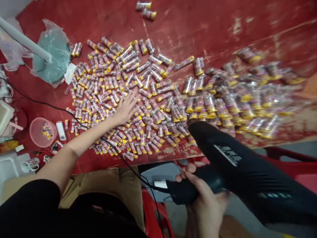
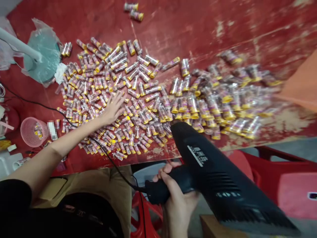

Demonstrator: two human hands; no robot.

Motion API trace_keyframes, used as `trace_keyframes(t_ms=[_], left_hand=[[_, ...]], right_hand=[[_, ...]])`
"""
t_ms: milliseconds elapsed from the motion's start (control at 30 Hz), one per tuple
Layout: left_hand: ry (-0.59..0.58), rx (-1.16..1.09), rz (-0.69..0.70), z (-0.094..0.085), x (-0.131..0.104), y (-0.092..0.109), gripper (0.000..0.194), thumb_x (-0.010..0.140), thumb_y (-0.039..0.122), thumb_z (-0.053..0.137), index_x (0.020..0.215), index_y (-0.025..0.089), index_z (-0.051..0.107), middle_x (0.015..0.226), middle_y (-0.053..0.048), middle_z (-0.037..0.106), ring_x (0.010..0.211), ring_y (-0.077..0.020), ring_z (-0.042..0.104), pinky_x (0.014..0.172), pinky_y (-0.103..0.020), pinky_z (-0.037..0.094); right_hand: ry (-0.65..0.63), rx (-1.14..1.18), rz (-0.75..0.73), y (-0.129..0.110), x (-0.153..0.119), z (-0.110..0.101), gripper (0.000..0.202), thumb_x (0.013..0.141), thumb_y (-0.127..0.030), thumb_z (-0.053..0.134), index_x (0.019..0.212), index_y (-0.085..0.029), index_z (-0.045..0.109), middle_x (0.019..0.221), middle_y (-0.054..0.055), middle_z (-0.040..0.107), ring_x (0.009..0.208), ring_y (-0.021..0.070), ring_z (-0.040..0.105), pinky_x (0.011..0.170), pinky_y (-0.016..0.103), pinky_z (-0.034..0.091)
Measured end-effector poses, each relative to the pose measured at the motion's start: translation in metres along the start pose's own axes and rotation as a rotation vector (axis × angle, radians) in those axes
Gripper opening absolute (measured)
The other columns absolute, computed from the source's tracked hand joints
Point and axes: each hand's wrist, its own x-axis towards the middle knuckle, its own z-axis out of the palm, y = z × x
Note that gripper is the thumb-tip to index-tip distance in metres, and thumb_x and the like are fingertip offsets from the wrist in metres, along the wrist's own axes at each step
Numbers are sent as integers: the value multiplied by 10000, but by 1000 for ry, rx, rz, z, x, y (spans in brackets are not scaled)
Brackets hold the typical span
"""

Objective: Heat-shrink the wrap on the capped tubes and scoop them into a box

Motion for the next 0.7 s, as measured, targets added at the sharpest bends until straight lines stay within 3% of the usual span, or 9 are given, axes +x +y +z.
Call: trace_keyframes(t_ms=[133, 233, 400, 500, 600, 700], left_hand=[[-177, 41, 219, 27, -50, 59, 681, 1036, 565, 179, 1632, 270, 29, 1706, -71, 47, 1583, -237, 0, 1290, -532, 31], [-286, 108, 300, 44, -78, 74, 712, 1026, 587, 240, 1626, 217, 138, 1699, -105, 101, 1582, -253, 14, 1290, -520, 55], [-314, 174, 151, 51, -86, 56, 668, 1039, 548, 214, 1609, 199, 223, 1681, -126, 207, 1579, -270, 93, 1273, -554, 91], [-239, 140, 77, 42, -85, 47, 645, 1046, 524, 201, 1621, 234, 174, 1695, -111, 156, 1584, -241, 57, 1274, -532, 105], [-147, 124, -9, 35, -85, 43, 654, 1040, 551, 197, 1623, 260, 146, 1703, -114, 110, 1585, -244, 43, 1263, -546, 110], [-157, 143, -74, 34, -89, 36, 717, 1016, 621, 181, 1620, 236, 163, 1701, -144, 102, 1583, -272, 50, 1251, -564, 117]], right_hand=[[-35, 58, 53, 11, -10, -14, 362, 619, -156, 830, 916, -180, 624, 785, -25, 561, 587, 89, 549, 494, 209, 470], [-30, 70, 68, 23, -14, -25, 362, 630, -162, 824, 924, -194, 615, 783, -31, 551, 588, 88, 546, 510, 216, 482], [-85, 119, 145, 39, -14, -39, 363, 647, -185, 808, 953, -204, 612, 803, -27, 551, 589, 86, 538, 514, 219, 484], [-64, 202, 108, 47, -14, -48, 373, 638, -172, 797, 955, -215, 605, 782, -38, 534, 597, 88, 527, 513, 215, 489], [-144, 224, 231, 59, -18, -54, 393, 638, -190, 813, 965, -221, 597, 777, -40, 543, 574, 92, 539, 497, 222, 483], [-202, 251, 268, 76, -22, -54, 391, 648, -202, 820, 956, -224, 580, 781, -50, 552, 544, 88, 549, 495, 229, 479]])
